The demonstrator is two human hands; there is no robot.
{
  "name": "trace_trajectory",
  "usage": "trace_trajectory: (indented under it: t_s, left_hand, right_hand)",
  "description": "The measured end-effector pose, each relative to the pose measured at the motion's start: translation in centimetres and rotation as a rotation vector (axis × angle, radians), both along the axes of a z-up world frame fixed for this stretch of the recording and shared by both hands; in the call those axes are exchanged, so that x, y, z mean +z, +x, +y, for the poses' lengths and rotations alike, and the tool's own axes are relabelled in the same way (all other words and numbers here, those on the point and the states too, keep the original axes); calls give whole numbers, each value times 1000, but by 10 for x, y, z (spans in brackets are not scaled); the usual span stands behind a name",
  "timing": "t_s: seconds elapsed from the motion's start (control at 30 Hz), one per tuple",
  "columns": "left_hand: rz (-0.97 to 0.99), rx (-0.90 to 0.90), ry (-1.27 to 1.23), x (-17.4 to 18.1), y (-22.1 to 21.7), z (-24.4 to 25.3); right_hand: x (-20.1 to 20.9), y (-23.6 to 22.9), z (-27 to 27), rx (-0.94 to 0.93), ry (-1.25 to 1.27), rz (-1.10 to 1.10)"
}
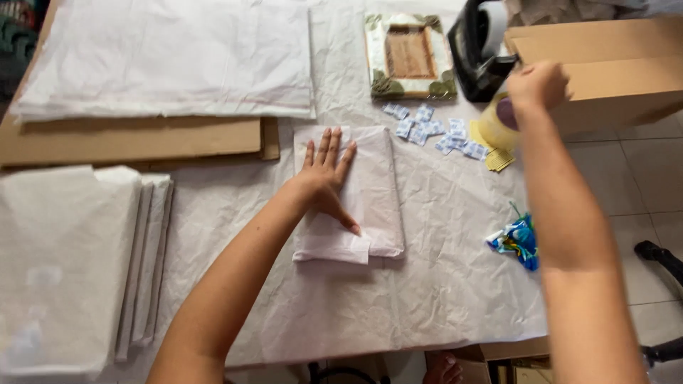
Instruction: Wrapping a picture frame in tissue paper and sealing it inside a cardboard box using tape.
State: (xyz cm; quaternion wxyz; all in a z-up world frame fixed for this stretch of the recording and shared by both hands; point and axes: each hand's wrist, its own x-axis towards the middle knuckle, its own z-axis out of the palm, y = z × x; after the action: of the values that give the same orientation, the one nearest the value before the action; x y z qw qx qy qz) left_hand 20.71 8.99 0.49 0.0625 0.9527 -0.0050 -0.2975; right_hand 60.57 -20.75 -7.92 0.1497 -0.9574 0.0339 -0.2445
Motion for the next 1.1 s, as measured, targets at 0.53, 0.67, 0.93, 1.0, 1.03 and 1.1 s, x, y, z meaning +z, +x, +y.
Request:
trace_trajectory:
  t_s: [0.53,0.67,0.93,1.0,1.03,1.1]
  left_hand:
    - [-143,48,-53,1,-8,5]
    - [-176,29,-66,-4,-9,6]
    - [-193,26,-72,-12,-7,9]
    - [-202,26,-73,-12,-7,9]
    - [-200,26,-73,-11,-7,9]
    - [-206,22,-57,-10,-8,8]
  right_hand:
    - [72,-258,155,1248,117,1338]
    - [52,-252,161,1268,35,1197]
    - [58,-280,171,1162,-277,920]
    - [65,-283,176,1012,-525,832]
    - [60,-281,179,1013,-524,834]
    - [52,-277,183,952,-667,739]
